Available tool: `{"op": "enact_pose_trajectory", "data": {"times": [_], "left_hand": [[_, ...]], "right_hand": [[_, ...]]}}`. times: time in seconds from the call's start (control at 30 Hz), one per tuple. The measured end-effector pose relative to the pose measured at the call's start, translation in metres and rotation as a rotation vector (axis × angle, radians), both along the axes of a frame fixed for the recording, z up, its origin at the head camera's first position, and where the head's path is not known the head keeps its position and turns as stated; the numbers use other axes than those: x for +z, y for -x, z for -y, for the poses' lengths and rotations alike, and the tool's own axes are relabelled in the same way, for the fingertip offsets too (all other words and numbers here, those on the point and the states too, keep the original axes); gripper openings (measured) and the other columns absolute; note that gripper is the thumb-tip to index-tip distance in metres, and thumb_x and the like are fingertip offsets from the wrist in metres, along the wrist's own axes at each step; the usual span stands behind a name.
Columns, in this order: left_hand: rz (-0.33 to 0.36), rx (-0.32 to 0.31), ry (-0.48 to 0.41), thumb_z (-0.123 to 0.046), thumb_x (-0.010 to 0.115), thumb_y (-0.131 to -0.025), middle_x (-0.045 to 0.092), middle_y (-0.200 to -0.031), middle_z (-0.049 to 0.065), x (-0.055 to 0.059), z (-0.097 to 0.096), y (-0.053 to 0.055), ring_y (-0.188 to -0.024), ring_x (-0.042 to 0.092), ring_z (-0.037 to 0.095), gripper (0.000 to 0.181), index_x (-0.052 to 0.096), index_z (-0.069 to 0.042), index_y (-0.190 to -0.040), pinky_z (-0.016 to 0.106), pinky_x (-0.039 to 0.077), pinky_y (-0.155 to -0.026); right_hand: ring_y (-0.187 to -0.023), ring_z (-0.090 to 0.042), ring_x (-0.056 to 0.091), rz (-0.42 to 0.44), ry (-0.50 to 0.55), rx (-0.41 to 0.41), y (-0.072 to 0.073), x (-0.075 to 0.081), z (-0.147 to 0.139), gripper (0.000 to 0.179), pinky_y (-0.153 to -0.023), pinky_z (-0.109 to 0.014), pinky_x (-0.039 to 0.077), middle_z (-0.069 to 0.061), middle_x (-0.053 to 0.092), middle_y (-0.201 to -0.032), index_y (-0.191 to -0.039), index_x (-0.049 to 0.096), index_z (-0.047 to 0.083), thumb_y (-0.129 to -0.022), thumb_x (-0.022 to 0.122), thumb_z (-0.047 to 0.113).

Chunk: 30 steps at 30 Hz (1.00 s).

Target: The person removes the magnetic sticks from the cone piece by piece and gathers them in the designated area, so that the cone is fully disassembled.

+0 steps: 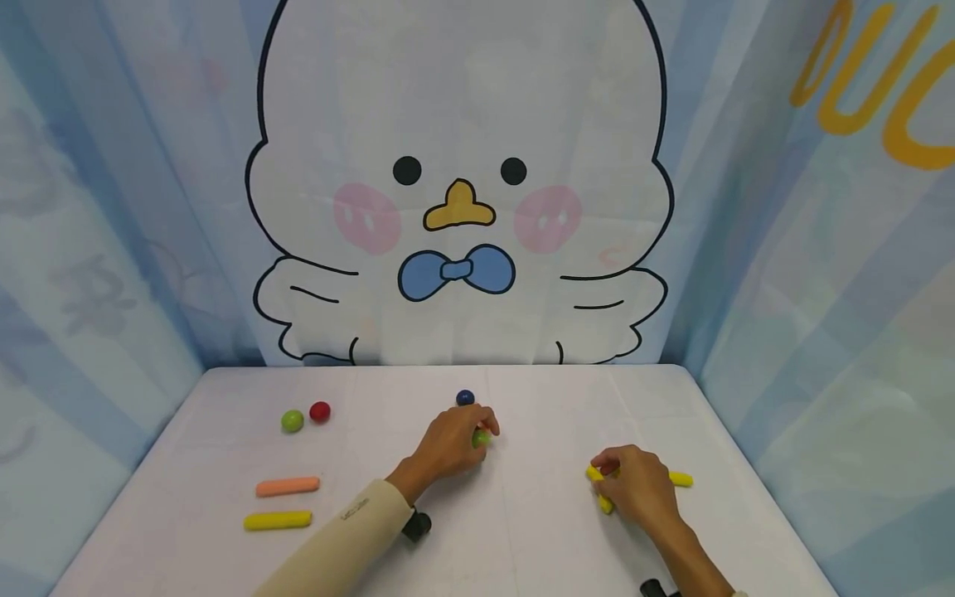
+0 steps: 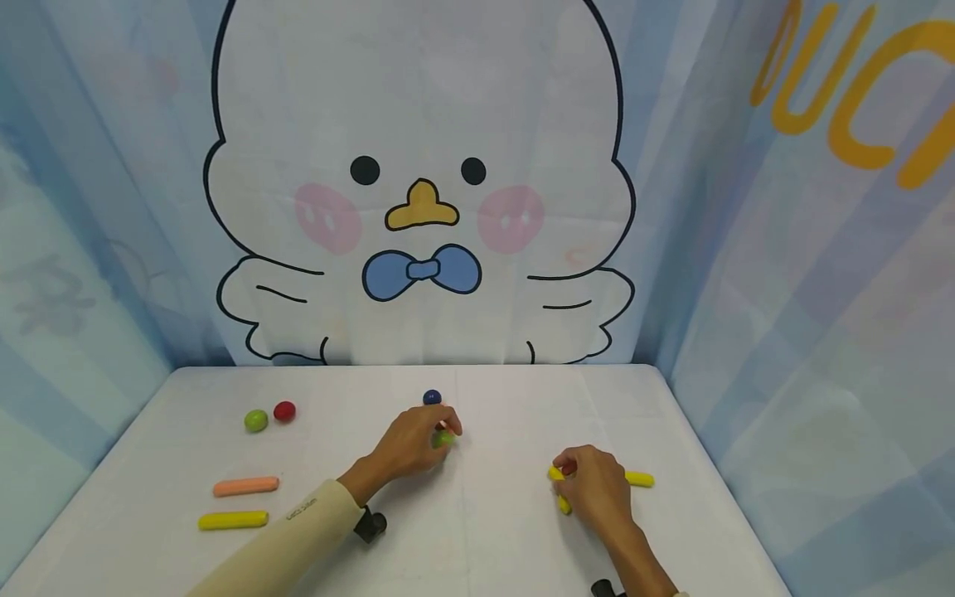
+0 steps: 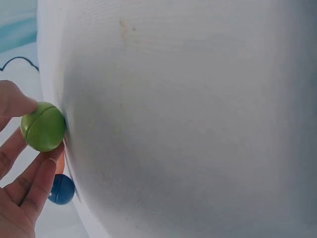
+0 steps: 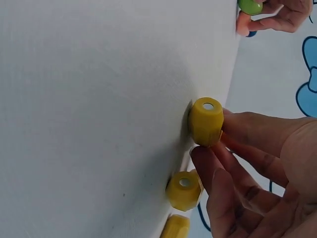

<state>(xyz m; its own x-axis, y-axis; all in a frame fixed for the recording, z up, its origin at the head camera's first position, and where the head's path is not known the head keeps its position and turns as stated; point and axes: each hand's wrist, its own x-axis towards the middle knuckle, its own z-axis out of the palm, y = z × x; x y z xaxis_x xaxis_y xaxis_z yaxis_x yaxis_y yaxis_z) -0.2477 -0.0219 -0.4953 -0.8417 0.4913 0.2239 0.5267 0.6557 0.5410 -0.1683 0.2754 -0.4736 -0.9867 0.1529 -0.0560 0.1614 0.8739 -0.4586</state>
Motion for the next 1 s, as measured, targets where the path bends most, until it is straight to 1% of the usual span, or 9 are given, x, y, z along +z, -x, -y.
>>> {"op": "enact_pose_trajectory", "data": {"times": [0.17,0.3,0.4,0.47,0.57,0.63,0.77,0.87,1.0], "left_hand": [[-0.001,0.005,-0.026,0.0,0.079,-0.084,0.075,-0.108,0.0,-0.001,0.002,-0.002,-0.094,0.065,0.016,0.031,0.074,-0.017,-0.11,0.033,0.053,-0.085],[-0.003,0.049,-0.033,-0.012,0.085,-0.087,0.074,-0.113,0.002,-0.001,0.004,-0.003,-0.101,0.069,0.02,0.032,0.071,-0.015,-0.115,0.038,0.057,-0.09],[0.003,0.078,-0.043,-0.017,0.089,-0.087,0.075,-0.114,0.004,-0.002,0.006,-0.003,-0.105,0.071,0.023,0.034,0.07,-0.014,-0.116,0.041,0.058,-0.093],[0.006,0.079,-0.049,-0.015,0.088,-0.087,0.076,-0.114,0.004,-0.002,0.007,-0.003,-0.105,0.072,0.023,0.033,0.071,-0.013,-0.115,0.041,0.058,-0.092],[0.023,0.061,-0.054,-0.009,0.084,-0.089,0.077,-0.114,0.003,-0.003,0.009,-0.003,-0.104,0.072,0.023,0.03,0.071,-0.013,-0.115,0.04,0.058,-0.092],[0.036,0.043,-0.056,-0.005,0.081,-0.089,0.077,-0.115,0.004,-0.003,0.011,-0.003,-0.105,0.071,0.023,0.029,0.071,-0.013,-0.115,0.04,0.058,-0.093],[0.063,0.019,-0.053,-0.003,0.079,-0.089,0.078,-0.118,0.004,-0.003,0.013,-0.002,-0.108,0.072,0.023,0.031,0.071,-0.013,-0.117,0.042,0.058,-0.098],[0.083,0.029,-0.048,-0.007,0.081,-0.09,0.078,-0.118,0.004,-0.002,0.015,-0.002,-0.108,0.071,0.023,0.032,0.072,-0.013,-0.12,0.043,0.058,-0.098],[0.104,0.043,-0.033,-0.011,0.083,-0.09,0.078,-0.114,0.003,-0.001,0.018,-0.003,-0.103,0.07,0.021,0.034,0.075,-0.013,-0.123,0.042,0.057,-0.095]], "right_hand": [[-0.089,-0.02,0.065,-0.018,-0.036,0.015,0.0,-0.001,0.001,0.028,-0.075,-0.039,0.051,0.003,0.076,-0.091,-0.105,0.082,0.014,-0.079,0.092,0.014],[-0.09,-0.023,0.065,-0.063,-0.057,0.002,0.0,0.001,0.004,0.028,-0.079,-0.043,0.049,0.001,0.076,-0.092,-0.106,0.082,0.014,-0.08,0.092,0.017],[-0.088,-0.023,0.065,-0.09,-0.043,-0.008,0.002,0.005,0.009,0.028,-0.08,-0.044,0.049,-0.001,0.077,-0.095,-0.107,0.082,0.013,-0.081,0.091,0.018],[-0.084,-0.021,0.066,-0.1,-0.032,-0.003,0.005,0.007,0.014,0.027,-0.079,-0.044,0.051,-0.001,0.077,-0.096,-0.107,0.082,0.014,-0.082,0.091,0.018],[-0.078,-0.016,0.067,-0.108,-0.012,0.006,0.011,0.008,0.022,0.027,-0.077,-0.042,0.053,0.0,0.077,-0.096,-0.107,0.083,0.015,-0.082,0.092,0.018],[-0.076,-0.013,0.068,-0.123,0.007,0.016,0.014,0.008,0.029,0.026,-0.077,-0.04,0.054,0.001,0.078,-0.096,-0.106,0.083,0.016,-0.082,0.092,0.019],[-0.078,-0.011,0.069,-0.163,0.09,0.061,0.022,0.007,0.044,0.026,-0.077,-0.036,0.055,0.001,0.078,-0.098,-0.106,0.083,0.017,-0.082,0.092,0.017],[-0.079,-0.011,0.068,-0.177,0.164,0.091,0.028,0.005,0.056,0.026,-0.075,-0.031,0.056,0.001,0.078,-0.099,-0.107,0.083,0.018,-0.083,0.092,0.014],[-0.08,-0.011,0.067,-0.178,0.215,0.114,0.04,0.002,0.073,0.025,-0.072,-0.026,0.057,0.001,0.077,-0.099,-0.107,0.083,0.019,-0.084,0.091,0.015]]}}
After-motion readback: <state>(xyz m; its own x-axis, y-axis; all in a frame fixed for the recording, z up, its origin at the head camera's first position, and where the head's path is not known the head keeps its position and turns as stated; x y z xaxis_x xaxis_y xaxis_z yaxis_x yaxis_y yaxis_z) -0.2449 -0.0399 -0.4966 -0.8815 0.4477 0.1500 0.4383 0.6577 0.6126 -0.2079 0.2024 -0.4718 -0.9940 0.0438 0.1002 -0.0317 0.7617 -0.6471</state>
